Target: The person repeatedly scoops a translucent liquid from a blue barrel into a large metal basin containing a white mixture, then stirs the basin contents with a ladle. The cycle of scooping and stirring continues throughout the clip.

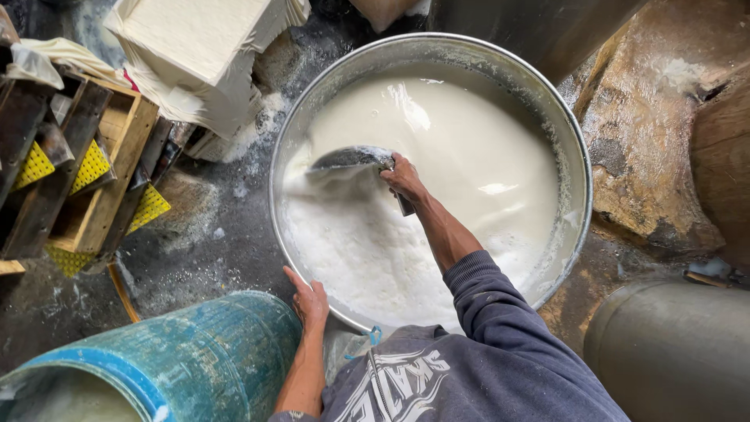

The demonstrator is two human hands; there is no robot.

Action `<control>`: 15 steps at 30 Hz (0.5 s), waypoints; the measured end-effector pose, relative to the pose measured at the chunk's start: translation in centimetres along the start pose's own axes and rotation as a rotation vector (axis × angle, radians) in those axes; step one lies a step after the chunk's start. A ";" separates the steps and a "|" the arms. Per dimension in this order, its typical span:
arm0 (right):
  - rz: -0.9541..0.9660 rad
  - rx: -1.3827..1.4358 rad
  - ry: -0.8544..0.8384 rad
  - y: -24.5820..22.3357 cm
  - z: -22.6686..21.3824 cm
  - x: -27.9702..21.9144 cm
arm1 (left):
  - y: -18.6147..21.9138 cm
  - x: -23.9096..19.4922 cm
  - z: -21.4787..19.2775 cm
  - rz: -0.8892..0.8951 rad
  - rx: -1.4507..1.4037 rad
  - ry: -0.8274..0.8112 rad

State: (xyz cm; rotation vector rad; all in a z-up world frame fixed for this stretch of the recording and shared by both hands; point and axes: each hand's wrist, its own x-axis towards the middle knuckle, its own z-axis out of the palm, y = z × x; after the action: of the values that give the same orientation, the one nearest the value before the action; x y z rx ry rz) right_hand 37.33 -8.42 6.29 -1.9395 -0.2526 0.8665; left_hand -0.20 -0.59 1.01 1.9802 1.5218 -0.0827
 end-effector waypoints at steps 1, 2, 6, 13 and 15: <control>0.005 -0.059 0.008 0.1 -0.1 -0.4 | -0.1 0.2 0.2 0.004 -0.006 0.005; 0.009 -0.117 0.016 0.4 -0.3 -0.9 | -0.2 0.3 0.4 0.007 -0.011 0.011; 0.064 -0.231 0.009 3.0 -1.1 -2.9 | -0.6 0.6 1.0 0.040 -0.084 0.023; 0.023 -0.266 0.064 10.3 -3.1 -6.4 | 0.7 0.6 0.3 -0.006 -0.094 -0.087; 0.056 -0.255 0.068 11.9 -3.8 -8.0 | 1.1 0.5 -0.3 0.002 -0.117 -0.126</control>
State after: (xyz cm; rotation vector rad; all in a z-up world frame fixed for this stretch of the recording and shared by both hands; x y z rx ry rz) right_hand 31.92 -21.25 1.11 -2.2180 -0.2804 0.8348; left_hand 0.81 -0.21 1.50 1.8486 1.4125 -0.1130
